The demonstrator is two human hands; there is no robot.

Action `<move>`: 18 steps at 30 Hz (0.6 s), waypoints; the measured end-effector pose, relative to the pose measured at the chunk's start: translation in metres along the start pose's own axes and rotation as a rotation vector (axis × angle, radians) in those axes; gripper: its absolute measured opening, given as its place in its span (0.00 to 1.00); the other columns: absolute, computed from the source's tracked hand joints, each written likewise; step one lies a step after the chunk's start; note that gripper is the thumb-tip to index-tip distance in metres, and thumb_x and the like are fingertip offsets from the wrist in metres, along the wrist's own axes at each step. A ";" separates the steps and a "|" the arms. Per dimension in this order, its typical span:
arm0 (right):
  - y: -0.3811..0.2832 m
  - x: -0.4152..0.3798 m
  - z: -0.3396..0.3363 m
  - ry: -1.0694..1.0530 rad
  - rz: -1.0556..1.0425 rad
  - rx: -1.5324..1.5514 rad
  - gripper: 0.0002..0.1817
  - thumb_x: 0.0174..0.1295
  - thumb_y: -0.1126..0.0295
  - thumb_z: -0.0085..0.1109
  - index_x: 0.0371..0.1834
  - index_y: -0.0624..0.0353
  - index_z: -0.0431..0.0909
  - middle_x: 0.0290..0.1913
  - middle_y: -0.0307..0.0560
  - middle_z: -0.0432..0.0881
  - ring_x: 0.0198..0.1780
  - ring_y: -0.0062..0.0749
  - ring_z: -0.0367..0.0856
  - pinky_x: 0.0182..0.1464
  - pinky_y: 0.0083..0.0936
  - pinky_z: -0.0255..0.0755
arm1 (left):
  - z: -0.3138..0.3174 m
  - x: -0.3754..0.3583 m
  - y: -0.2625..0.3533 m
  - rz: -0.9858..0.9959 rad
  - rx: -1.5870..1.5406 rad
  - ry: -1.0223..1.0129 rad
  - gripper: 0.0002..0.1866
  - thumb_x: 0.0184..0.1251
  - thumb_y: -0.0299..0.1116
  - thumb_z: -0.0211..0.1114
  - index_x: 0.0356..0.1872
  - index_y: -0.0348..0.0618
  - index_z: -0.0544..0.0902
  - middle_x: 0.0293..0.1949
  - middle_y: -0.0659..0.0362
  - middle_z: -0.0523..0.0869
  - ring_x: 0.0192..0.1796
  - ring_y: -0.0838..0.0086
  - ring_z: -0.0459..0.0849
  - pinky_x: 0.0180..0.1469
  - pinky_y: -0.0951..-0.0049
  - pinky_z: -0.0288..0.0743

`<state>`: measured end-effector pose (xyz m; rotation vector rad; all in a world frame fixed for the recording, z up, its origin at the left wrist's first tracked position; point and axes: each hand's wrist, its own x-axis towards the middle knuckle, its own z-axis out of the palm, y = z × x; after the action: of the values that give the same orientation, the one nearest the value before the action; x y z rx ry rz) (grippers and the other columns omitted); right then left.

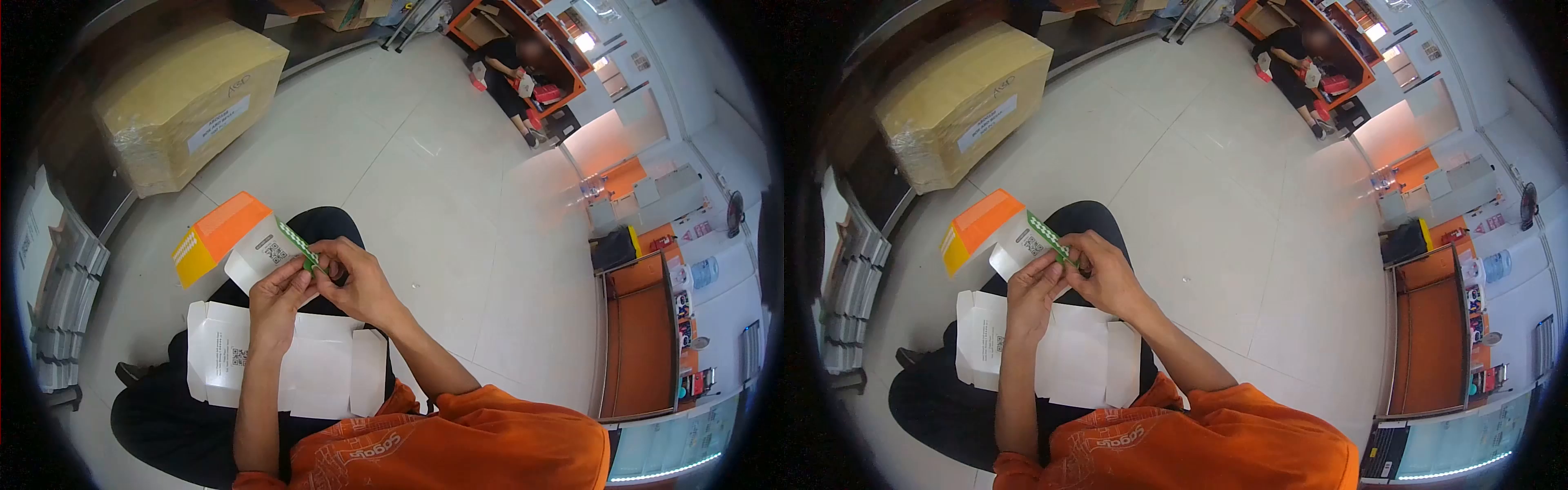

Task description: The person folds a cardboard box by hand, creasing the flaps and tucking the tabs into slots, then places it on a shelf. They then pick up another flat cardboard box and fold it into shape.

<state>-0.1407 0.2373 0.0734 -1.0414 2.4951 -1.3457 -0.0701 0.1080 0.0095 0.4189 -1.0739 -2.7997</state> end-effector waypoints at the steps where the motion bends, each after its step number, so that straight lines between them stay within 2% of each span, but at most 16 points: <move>1: 0.000 0.000 0.000 0.000 0.001 0.000 0.20 0.56 0.80 0.64 0.53 0.60 0.78 0.31 0.38 0.74 0.30 0.22 0.72 0.34 0.20 0.71 | 0.001 -0.001 0.001 -0.001 0.000 0.000 0.16 0.70 0.24 0.63 0.57 0.29 0.79 0.50 0.50 0.85 0.48 0.70 0.86 0.54 0.70 0.85; 3: 0.000 0.001 -0.001 -0.003 -0.013 -0.014 0.21 0.53 0.80 0.64 0.53 0.59 0.76 0.34 0.44 0.73 0.31 0.31 0.73 0.34 0.27 0.71 | 0.002 -0.001 0.001 0.022 0.016 -0.011 0.15 0.70 0.22 0.62 0.56 0.28 0.79 0.51 0.49 0.85 0.49 0.69 0.86 0.56 0.69 0.84; 7: -0.005 0.004 -0.003 -0.041 -0.035 -0.011 0.22 0.53 0.80 0.65 0.53 0.58 0.76 0.34 0.44 0.73 0.31 0.31 0.73 0.34 0.27 0.71 | -0.004 0.001 -0.003 0.043 0.006 -0.015 0.15 0.69 0.22 0.63 0.55 0.28 0.80 0.51 0.49 0.85 0.49 0.69 0.86 0.55 0.69 0.84; 9: -0.007 0.006 -0.006 -0.051 -0.012 0.000 0.19 0.55 0.79 0.65 0.52 0.60 0.79 0.32 0.40 0.75 0.32 0.26 0.73 0.37 0.24 0.71 | -0.005 0.001 -0.003 0.048 0.017 -0.018 0.15 0.69 0.22 0.63 0.55 0.29 0.81 0.50 0.49 0.85 0.49 0.69 0.86 0.55 0.69 0.84; 12: -0.004 0.004 -0.005 -0.029 -0.005 0.028 0.19 0.55 0.79 0.66 0.51 0.61 0.79 0.33 0.39 0.76 0.34 0.23 0.75 0.39 0.23 0.72 | -0.003 0.000 -0.003 0.054 0.020 -0.012 0.14 0.69 0.22 0.64 0.54 0.30 0.81 0.50 0.50 0.85 0.49 0.69 0.86 0.54 0.70 0.85; 16: 0.003 0.003 -0.002 -0.024 -0.028 0.111 0.20 0.55 0.82 0.65 0.52 0.60 0.76 0.33 0.42 0.77 0.33 0.26 0.76 0.36 0.24 0.72 | -0.007 0.002 -0.007 0.055 0.045 -0.019 0.14 0.69 0.22 0.64 0.54 0.31 0.82 0.50 0.50 0.85 0.48 0.70 0.86 0.52 0.70 0.85; 18: 0.001 0.002 -0.003 -0.009 0.063 0.221 0.16 0.56 0.80 0.67 0.48 0.61 0.78 0.33 0.43 0.80 0.32 0.23 0.77 0.37 0.22 0.74 | -0.007 0.000 -0.008 0.057 0.026 -0.032 0.14 0.69 0.23 0.64 0.53 0.31 0.82 0.50 0.51 0.85 0.48 0.70 0.86 0.52 0.70 0.85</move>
<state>-0.1438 0.2384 0.0743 -0.9122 2.2858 -1.5505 -0.0682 0.1095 -0.0003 0.3413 -1.1116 -2.7547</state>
